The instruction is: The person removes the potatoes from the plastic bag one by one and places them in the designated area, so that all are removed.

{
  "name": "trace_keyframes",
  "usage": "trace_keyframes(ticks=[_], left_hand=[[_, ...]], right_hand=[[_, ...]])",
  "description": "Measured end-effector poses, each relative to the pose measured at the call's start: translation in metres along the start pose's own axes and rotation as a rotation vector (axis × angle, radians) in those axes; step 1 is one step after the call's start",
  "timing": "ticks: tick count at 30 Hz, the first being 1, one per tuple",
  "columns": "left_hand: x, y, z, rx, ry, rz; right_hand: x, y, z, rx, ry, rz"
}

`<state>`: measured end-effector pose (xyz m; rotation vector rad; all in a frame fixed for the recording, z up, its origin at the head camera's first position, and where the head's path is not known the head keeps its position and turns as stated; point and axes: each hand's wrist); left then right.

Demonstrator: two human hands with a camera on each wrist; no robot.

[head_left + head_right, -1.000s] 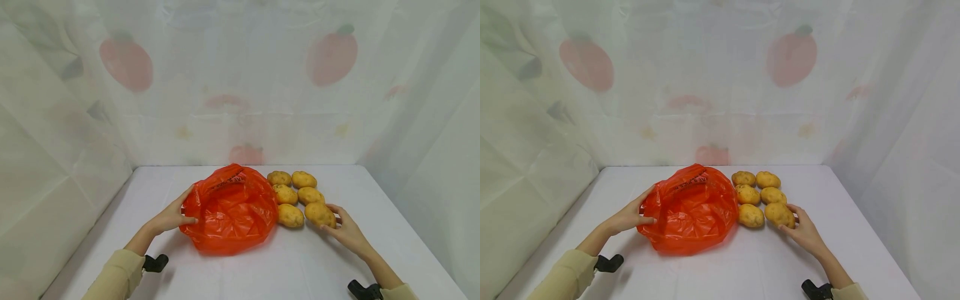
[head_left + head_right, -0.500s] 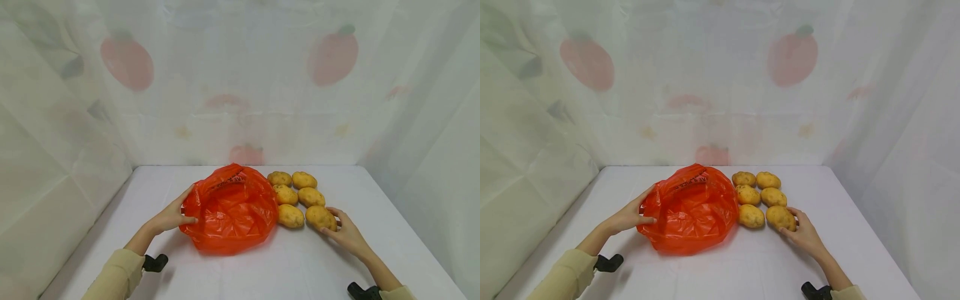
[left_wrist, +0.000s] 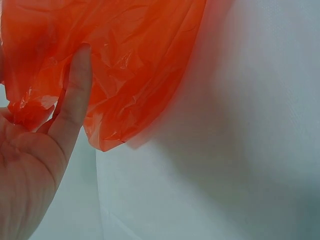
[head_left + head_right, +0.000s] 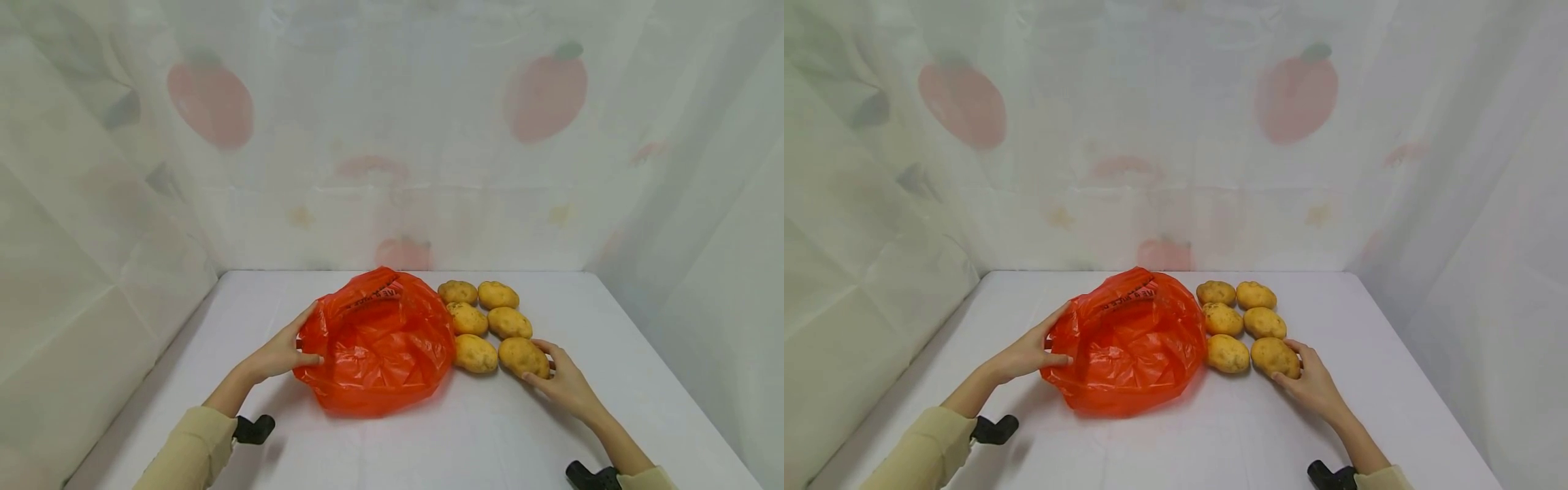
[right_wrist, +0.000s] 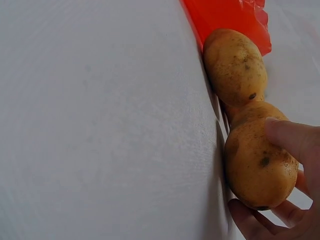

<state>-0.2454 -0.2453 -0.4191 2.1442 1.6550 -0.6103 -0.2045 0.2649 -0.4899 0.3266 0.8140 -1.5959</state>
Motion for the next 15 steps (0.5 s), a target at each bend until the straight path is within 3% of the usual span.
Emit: trace_keyframes(ticks=[15], left_hand=[[-0.0005,-0.0015,0.0031,0.006,-0.026,0.004]], right_hand=[[0.0028,-0.0004,-0.0011,-0.026,0.029,0.001]])
Point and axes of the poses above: each hand's wrist, its own y-axis away from the middle knuckle, its own x-axis out of the palm, z = x × y, and after that the axes turned 8 degrees about -z, right-handed
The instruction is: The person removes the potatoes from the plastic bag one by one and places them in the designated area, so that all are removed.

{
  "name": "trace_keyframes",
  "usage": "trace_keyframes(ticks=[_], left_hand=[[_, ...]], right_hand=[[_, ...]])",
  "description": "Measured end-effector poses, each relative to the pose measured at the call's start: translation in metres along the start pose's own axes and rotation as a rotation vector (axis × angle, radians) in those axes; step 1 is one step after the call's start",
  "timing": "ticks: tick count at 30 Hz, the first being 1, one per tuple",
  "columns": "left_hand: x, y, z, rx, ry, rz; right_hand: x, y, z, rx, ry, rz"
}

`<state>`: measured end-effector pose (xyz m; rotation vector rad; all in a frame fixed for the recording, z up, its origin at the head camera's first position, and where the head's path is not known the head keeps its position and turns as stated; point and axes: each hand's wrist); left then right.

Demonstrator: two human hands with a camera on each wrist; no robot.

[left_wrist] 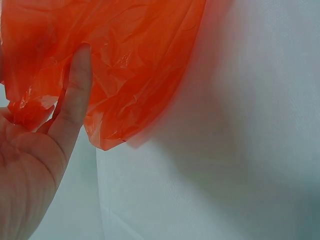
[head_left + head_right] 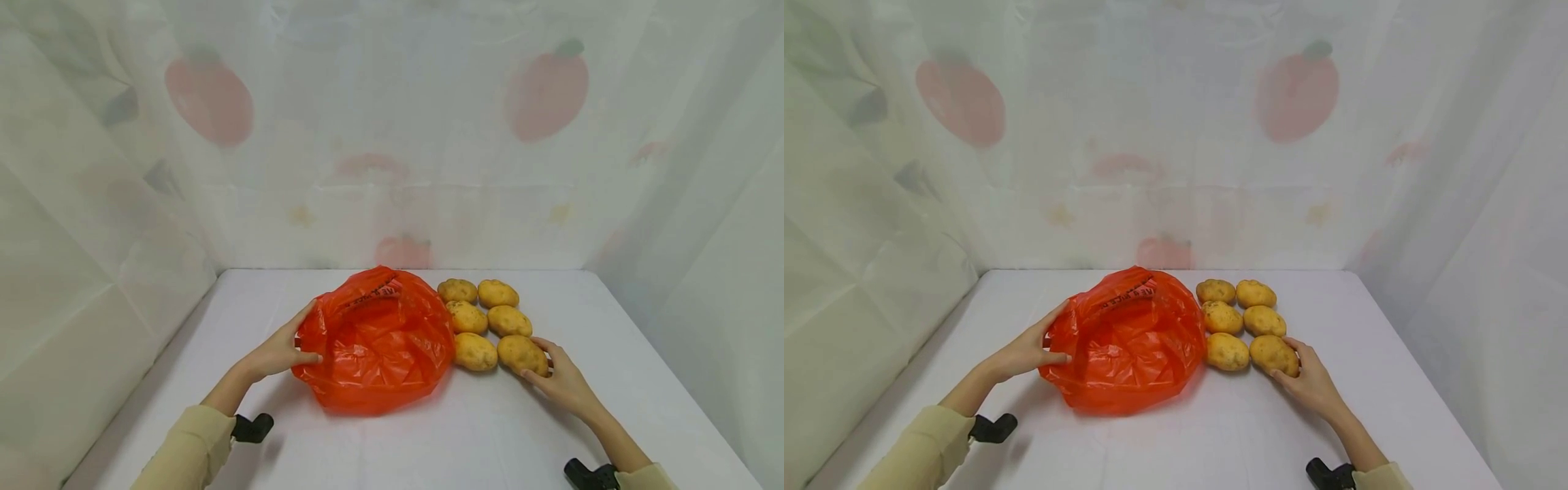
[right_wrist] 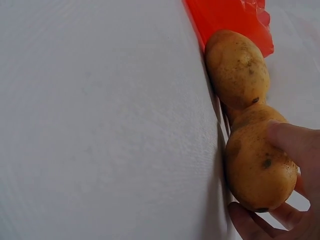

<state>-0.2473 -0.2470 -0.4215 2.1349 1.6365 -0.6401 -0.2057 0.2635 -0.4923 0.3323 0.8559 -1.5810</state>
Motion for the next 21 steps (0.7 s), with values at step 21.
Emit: trace_keyframes(ticks=[21], left_hand=[[0.003,0.004,-0.008,-0.003,0.0,-0.013]], right_hand=[[0.004,-0.003,-0.013,-0.03,0.023,0.001]])
Point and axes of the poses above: each hand's wrist, its own y-axis away from the middle knuckle, its own x-axis out of the palm, z = x × y, and after that the axes turned 8 degrees about -z, right-handed
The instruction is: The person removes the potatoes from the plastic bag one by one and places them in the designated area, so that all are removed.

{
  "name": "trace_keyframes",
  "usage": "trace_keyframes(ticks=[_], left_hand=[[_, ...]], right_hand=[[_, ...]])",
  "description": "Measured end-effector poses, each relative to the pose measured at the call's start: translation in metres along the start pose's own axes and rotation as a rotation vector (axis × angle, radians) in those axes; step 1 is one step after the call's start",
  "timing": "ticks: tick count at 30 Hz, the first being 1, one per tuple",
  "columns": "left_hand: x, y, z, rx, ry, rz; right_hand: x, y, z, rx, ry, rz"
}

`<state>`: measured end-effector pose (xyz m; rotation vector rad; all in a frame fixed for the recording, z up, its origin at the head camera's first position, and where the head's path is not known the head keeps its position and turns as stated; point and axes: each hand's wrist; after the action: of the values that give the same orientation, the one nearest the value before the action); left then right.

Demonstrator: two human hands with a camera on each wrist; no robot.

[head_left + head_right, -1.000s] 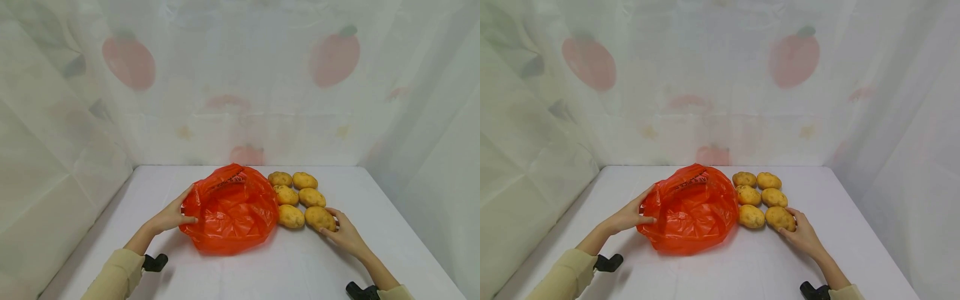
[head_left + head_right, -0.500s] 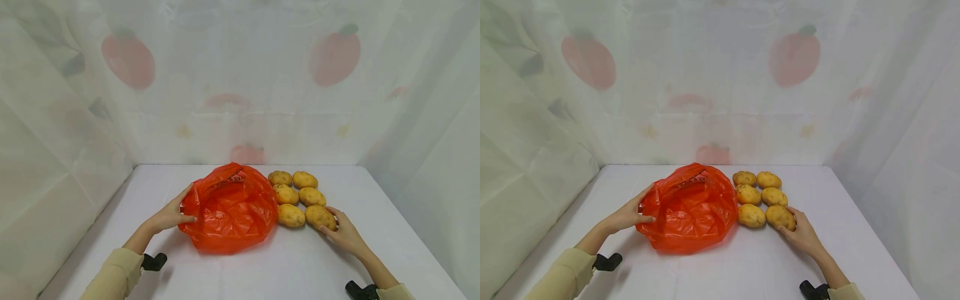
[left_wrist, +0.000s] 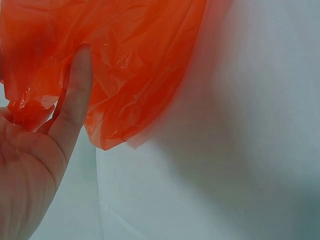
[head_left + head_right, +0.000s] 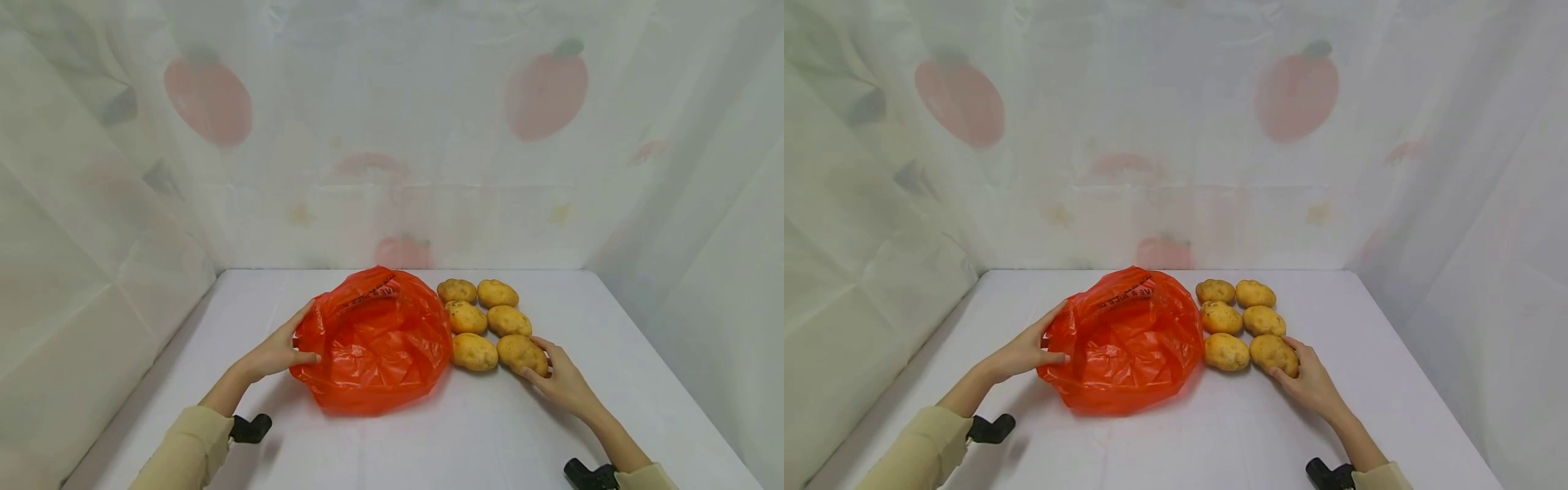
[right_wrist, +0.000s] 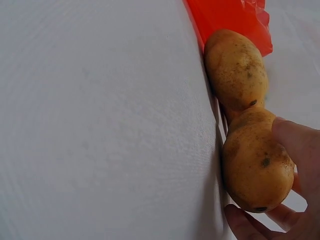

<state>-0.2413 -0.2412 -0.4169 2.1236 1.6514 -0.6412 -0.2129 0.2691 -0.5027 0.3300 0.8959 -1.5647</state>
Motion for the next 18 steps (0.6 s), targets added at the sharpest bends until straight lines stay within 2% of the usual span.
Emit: trace_keyframes(ticks=[3,5,11,18], left_hand=[[0.0,0.0,0.001,-0.003,0.005,-0.005],[-0.001,-0.002,0.008,0.003,0.009,-0.01],[-0.002,-0.001,0.009,0.016,0.0,-0.02],[-0.006,-0.001,0.009,0.077,-0.02,-0.029]], right_hand=[[-0.001,0.0,0.002,-0.003,-0.005,0.006],[-0.002,0.001,0.003,-0.009,-0.008,0.008],[-0.012,0.0,0.008,-0.033,-0.001,-0.01],[-0.027,-0.011,0.017,-0.06,0.039,-0.05]])
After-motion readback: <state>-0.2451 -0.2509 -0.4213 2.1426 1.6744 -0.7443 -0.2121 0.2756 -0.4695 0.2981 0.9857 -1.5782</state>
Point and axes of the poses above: each hand's wrist, its own y-axis away from the middle knuckle, its own x-axis out of the palm, z = x × y, and after that the axes turned 8 degrees about -z, right-handed
